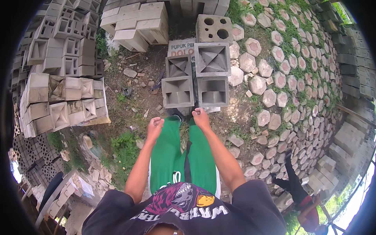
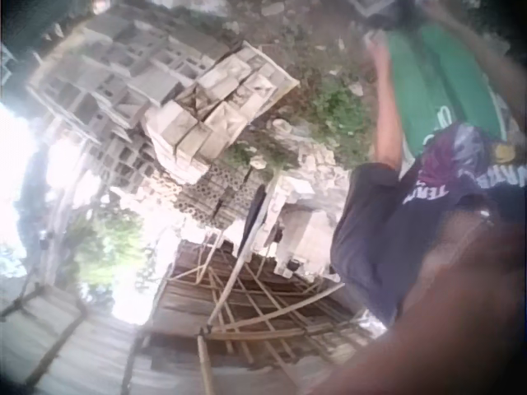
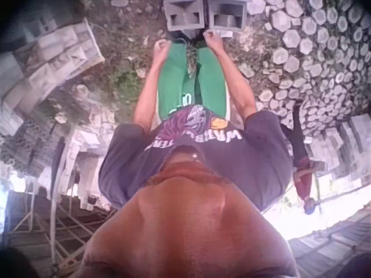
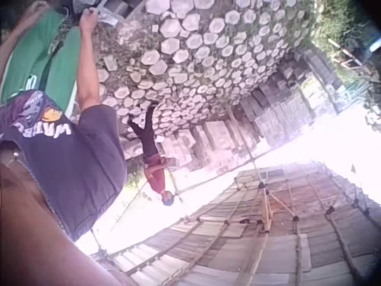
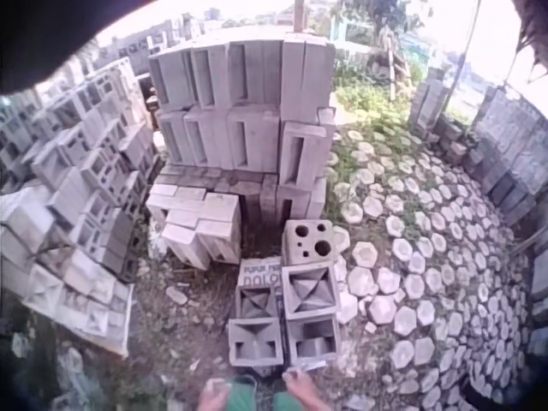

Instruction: The person picks up cinder blocks one at a time and stacks them onto a central pile.

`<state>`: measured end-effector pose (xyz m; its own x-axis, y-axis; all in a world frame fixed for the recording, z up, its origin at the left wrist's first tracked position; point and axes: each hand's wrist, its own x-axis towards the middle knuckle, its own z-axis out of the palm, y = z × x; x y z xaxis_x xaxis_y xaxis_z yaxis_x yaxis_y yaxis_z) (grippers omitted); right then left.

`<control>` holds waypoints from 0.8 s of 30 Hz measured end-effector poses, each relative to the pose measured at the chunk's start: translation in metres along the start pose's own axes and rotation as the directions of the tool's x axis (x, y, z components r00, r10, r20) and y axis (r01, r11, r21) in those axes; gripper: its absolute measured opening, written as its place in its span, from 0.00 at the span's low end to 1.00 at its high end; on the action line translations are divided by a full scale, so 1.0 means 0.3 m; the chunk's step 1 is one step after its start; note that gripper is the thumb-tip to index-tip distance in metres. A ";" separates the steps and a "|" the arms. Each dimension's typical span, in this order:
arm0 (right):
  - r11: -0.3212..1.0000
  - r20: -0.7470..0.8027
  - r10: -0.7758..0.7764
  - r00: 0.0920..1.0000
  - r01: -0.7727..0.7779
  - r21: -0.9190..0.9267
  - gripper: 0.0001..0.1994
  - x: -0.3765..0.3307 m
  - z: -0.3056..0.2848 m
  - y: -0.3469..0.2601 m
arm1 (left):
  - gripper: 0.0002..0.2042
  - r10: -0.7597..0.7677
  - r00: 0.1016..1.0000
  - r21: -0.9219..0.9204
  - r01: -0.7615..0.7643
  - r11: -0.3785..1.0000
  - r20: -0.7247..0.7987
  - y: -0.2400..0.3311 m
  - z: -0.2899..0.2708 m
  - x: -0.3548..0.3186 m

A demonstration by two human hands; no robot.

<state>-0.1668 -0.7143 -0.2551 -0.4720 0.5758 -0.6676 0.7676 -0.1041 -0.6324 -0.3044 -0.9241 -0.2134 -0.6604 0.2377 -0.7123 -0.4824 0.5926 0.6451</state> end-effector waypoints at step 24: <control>0.984 -0.020 0.155 0.988 -0.153 0.094 0.31 0.664 0.342 0.189 | 0.35 -0.055 0.990 0.072 0.046 0.996 0.127 -0.251 0.198 0.778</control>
<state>-0.2619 -0.6888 -0.4644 -0.3379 0.5690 -0.7497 0.7867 -0.2665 -0.5569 -0.3881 -0.8674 -0.4447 -0.5544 0.3007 -0.7761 -0.4693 0.6571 0.5899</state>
